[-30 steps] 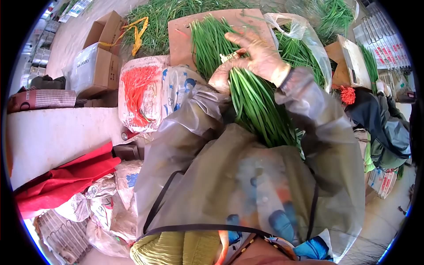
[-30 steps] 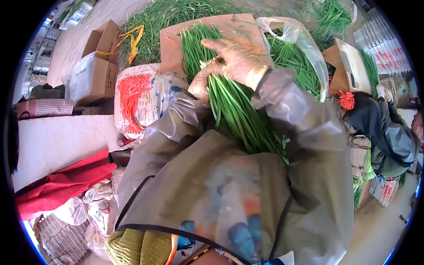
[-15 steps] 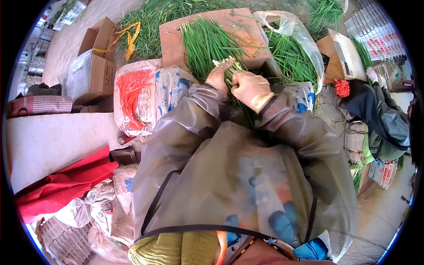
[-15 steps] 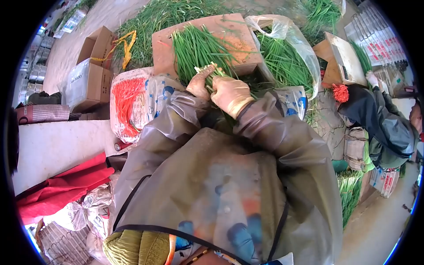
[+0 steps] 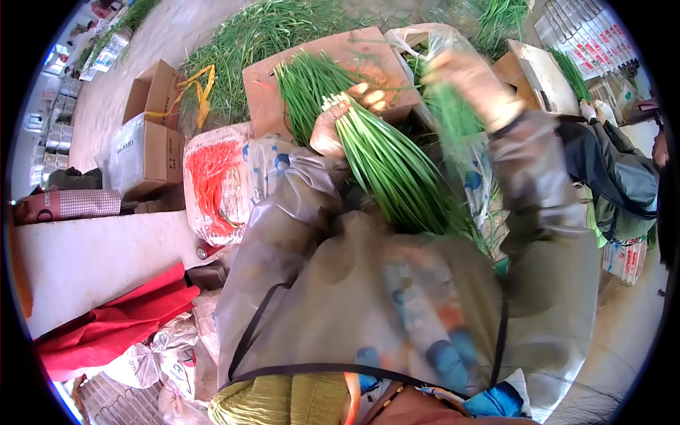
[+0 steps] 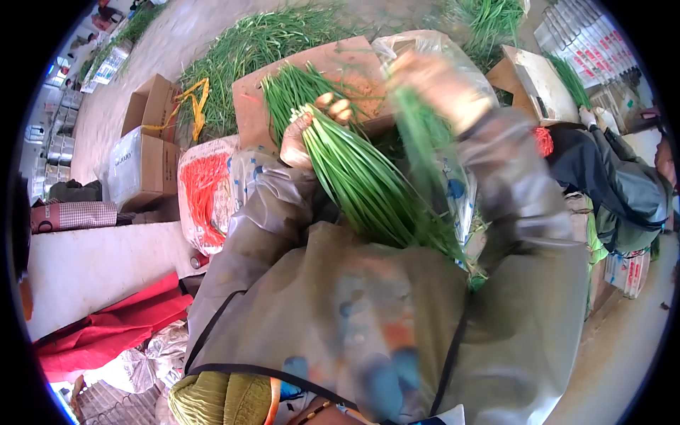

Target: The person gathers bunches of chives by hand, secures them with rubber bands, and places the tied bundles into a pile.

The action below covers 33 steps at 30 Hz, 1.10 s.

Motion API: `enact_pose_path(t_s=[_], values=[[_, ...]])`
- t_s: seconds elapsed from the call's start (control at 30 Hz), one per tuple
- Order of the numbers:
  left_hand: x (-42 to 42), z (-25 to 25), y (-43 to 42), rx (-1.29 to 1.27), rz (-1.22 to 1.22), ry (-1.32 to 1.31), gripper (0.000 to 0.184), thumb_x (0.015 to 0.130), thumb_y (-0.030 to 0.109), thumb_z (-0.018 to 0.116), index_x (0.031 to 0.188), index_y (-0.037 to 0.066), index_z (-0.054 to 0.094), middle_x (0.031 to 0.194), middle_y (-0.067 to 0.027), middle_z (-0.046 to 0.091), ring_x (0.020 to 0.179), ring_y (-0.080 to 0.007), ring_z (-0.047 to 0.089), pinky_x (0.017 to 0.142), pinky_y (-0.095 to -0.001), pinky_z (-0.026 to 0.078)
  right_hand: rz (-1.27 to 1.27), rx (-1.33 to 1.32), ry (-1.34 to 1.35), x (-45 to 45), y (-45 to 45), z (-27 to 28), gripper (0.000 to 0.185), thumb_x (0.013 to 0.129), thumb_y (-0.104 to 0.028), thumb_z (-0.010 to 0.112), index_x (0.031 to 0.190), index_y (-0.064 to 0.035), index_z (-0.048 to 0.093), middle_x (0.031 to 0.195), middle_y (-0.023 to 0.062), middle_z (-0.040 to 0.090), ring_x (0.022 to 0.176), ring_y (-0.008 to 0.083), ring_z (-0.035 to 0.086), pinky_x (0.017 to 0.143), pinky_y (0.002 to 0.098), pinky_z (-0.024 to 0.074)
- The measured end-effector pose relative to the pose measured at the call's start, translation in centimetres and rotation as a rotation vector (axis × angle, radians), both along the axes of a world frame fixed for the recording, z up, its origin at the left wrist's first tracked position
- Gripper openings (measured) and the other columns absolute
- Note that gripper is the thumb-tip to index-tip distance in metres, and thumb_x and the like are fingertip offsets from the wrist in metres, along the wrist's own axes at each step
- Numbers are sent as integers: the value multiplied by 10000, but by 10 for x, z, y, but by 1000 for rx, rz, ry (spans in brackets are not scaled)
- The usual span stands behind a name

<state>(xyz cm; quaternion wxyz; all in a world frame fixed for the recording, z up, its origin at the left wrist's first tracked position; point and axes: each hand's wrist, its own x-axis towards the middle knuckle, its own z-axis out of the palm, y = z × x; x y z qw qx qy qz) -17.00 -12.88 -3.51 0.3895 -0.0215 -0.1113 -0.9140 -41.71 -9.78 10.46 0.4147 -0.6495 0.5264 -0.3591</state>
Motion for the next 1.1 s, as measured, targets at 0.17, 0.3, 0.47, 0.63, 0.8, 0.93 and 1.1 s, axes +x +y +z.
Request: enact_pose_path(t_s=[0.17, 0.3, 0.47, 0.63, 0.8, 0.93, 1.1], values=[[-19, 5, 8, 42, -4, -101, 554, 820, 91, 613, 1322, 22, 388, 1228, -146, 527, 1106, -275, 536, 955, -395, 441, -205, -294, 305, 76, -4, -86, 174, 746, -30, 651, 919, -21, 631, 896, 63, 604, 883, 161, 584, 821, 282, 460], [-11, 2, 3, -65, -45, -231, 544, 819, 92, 624, 1313, 36, 404, 1117, -140, 590, 1036, -277, 576, 905, -404, 476, 10, -141, 0, 63, -39, -68, 233, 847, -249, 573, 1007, -92, 639, 940, 90, 656, 916, 218, 611, 789, 306, 481], [-20, 17, 7, -44, -223, -227, 346, 786, 105, 638, 1091, -44, 570, 1018, -137, 632, 963, -259, 610, 879, -387, 492, 520, 13, 460, 102, -72, -52, 459, 878, -478, 524, 1208, -162, 568, 1179, 90, 587, 1071, 250, 555, 873, 366, 453], [11, 29, -15, -298, 167, -336, 204, 776, 21, 646, 970, 13, 583, 889, -149, 640, 882, -291, 629, 825, -423, 510, 454, -277, -15, 77, -102, -31, 296, 906, -278, 538, 1122, -85, 598, 1140, 49, 602, 952, 148, 583, 834, 291, 474], [121, 59, -88, -76, 708, -206, 136, 813, 75, 612, 930, 54, 544, 871, -88, 595, 945, -258, 573, 930, -453, 436, -163, -328, 407, -22, -79, -8, 324, 886, -286, 514, 1131, -89, 590, 1073, 108, 635, 981, 220, 605, 841, 305, 459], [169, 68, -100, -187, 742, -147, 93, 872, 128, 564, 915, 45, 567, 877, -52, 607, 926, -233, 594, 996, -462, 389, -186, -198, -88, -49, -62, -7, 283, 883, -210, 591, 1106, -38, 612, 1083, 43, 641, 921, 100, 581, 788, 227, 453], [131, 87, -64, -146, 766, -204, 74, 860, 148, 571, 862, 75, 558, 848, -61, 580, 884, -246, 552, 883, -439, 442, -107, -352, -255, 18, -45, 48, 232, 869, -200, 623, 1044, -47, 631, 1089, 64, 631, 989, 123, 577, 790, 247, 498]])
